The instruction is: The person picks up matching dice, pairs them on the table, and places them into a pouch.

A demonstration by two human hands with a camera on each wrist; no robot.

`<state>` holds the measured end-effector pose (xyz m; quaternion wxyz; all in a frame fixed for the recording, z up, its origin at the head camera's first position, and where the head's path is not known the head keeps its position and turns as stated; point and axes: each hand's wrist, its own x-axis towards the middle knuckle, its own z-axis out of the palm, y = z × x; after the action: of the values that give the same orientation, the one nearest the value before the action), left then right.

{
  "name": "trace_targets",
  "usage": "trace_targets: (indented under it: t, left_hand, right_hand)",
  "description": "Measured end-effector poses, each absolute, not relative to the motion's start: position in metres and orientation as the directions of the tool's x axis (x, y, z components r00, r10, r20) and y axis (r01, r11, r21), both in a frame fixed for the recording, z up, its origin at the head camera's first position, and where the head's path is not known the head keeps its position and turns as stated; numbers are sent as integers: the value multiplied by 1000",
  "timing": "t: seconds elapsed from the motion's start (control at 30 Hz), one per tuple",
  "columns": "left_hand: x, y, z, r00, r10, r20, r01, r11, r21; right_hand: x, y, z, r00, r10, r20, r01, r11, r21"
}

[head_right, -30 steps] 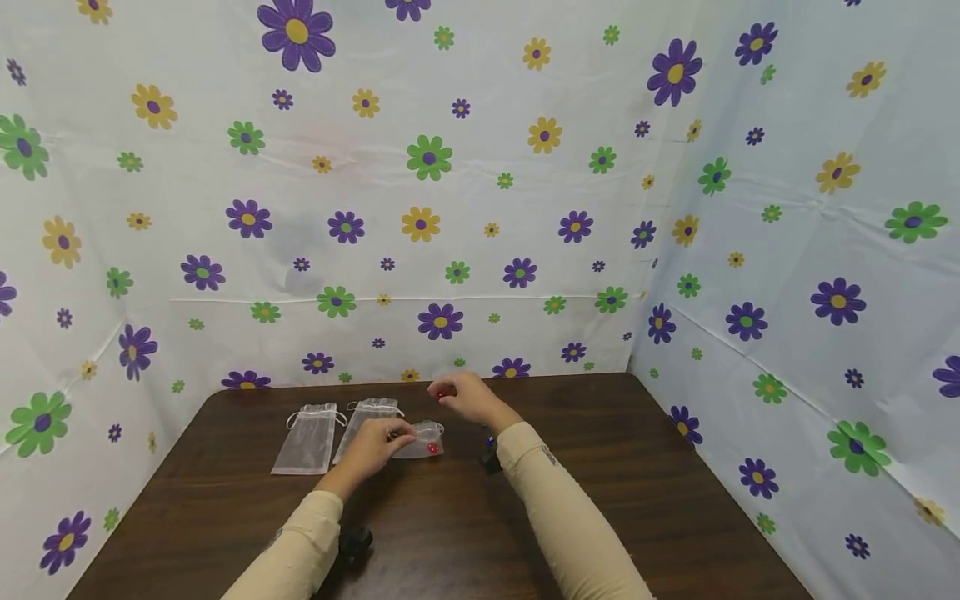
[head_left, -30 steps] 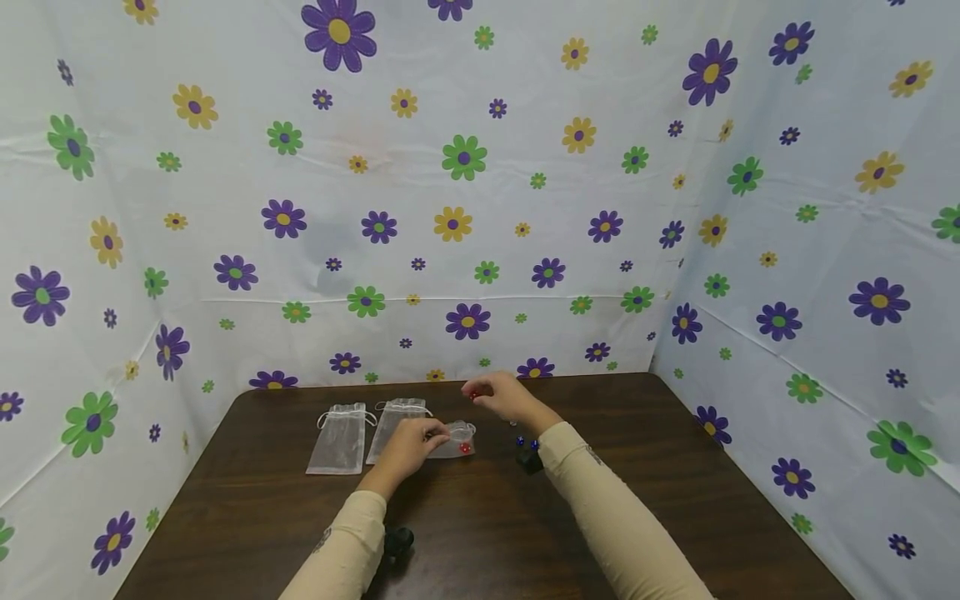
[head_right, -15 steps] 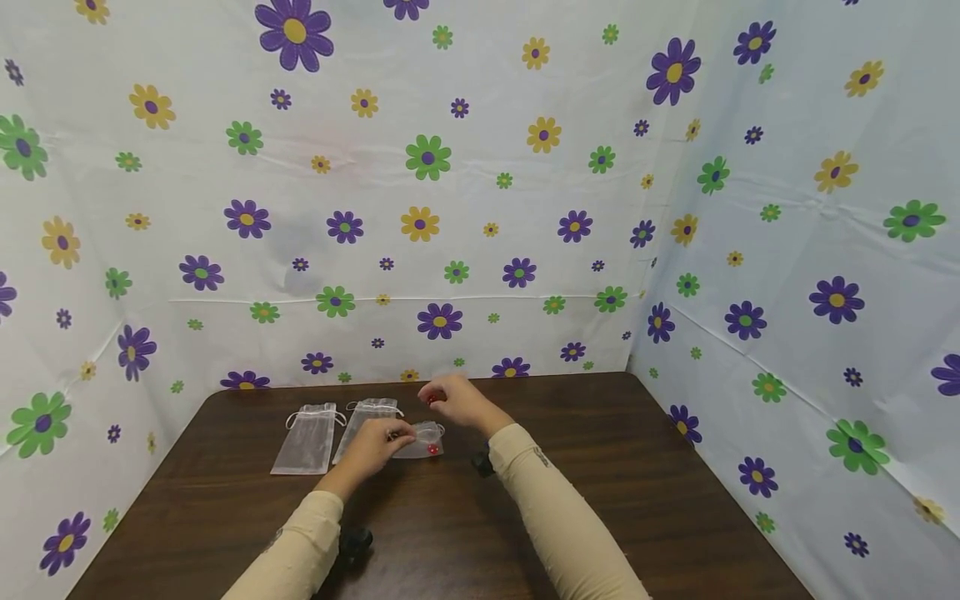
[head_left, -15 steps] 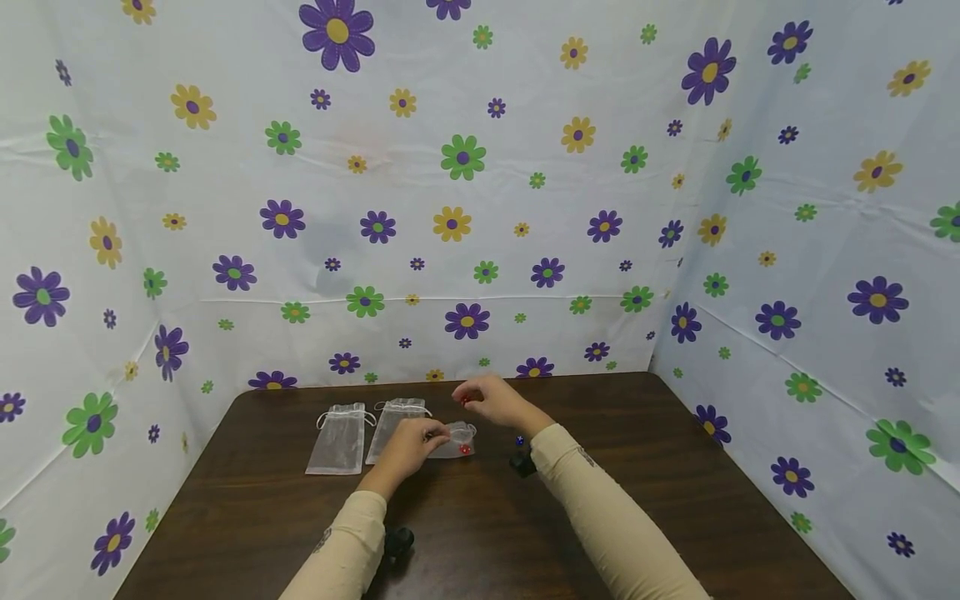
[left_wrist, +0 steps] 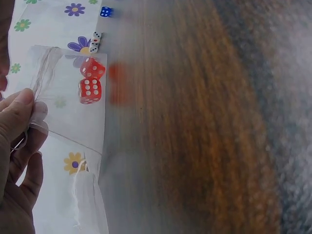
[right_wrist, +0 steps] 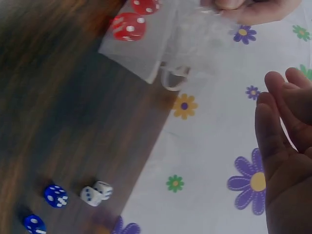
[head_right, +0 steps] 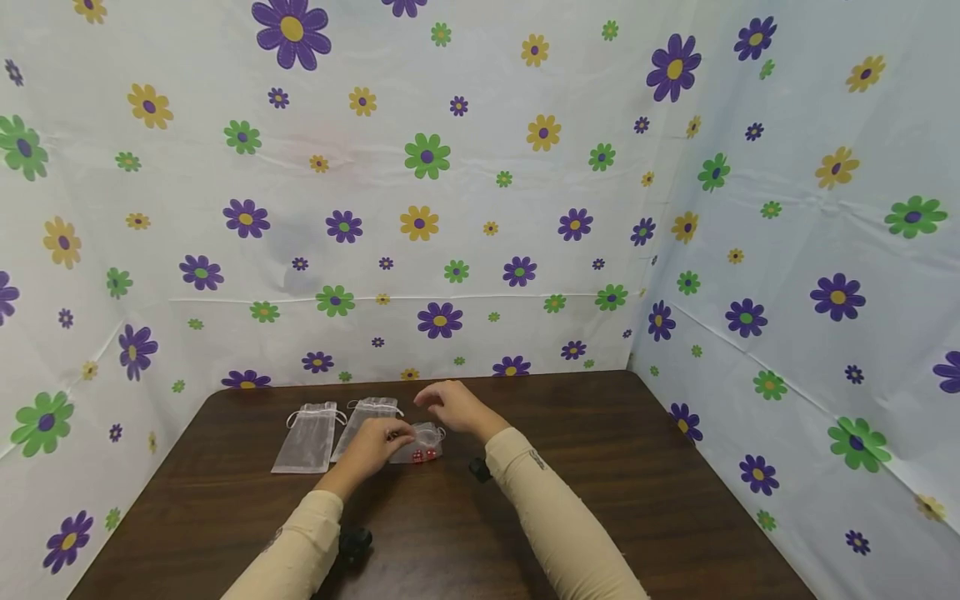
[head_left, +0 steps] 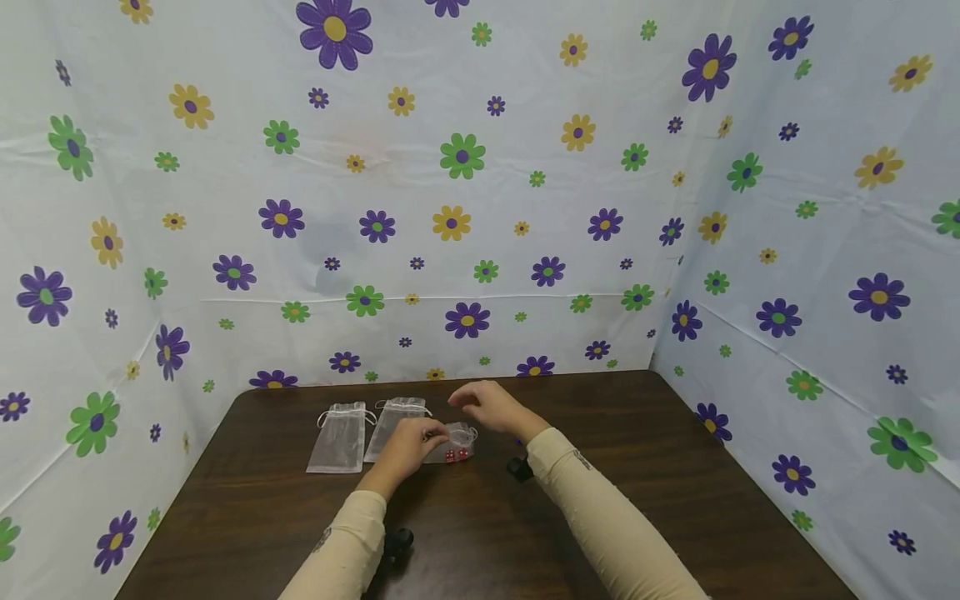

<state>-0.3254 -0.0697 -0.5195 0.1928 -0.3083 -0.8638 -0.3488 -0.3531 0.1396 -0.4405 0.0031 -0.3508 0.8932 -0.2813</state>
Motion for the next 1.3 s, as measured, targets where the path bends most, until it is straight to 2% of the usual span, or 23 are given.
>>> trace_targets:
  t: [0.27, 0.47, 0.57, 0.8, 1.0, 1.3]
  left_hand:
    - [-325, -72, -521, -734, 381, 562, 664, 574, 479]
    - [-326, -76, -524, -737, 363, 570, 656, 586, 475]
    - [-325, -77, -524, -742, 353, 570, 650, 584, 485]
    - [-322, -79, -521, -747, 319, 584, 641, 578, 505]
    - [-319, -77, -502, -759, 294, 581, 627, 569, 531]
    - [-313, -79, -481, -779, 265, 568, 597, 592, 542]
  right_hand:
    - [-355, 148, -458, -756, -651, 67, -569, 603, -559]
    - [-352, 152, -468, -745, -666, 27, -551, 593, -587]
    - [-349, 152, -471, -747, -664, 19, -556, 610, -565]
    - [-349, 151, -477, -752, -655, 79, -597, 625, -503]
    - [-347, 156, -466, -785, -603, 146, -571, 610, -549]
    - [-343, 162, -448, -750, -607, 263, -638, 559, -530]
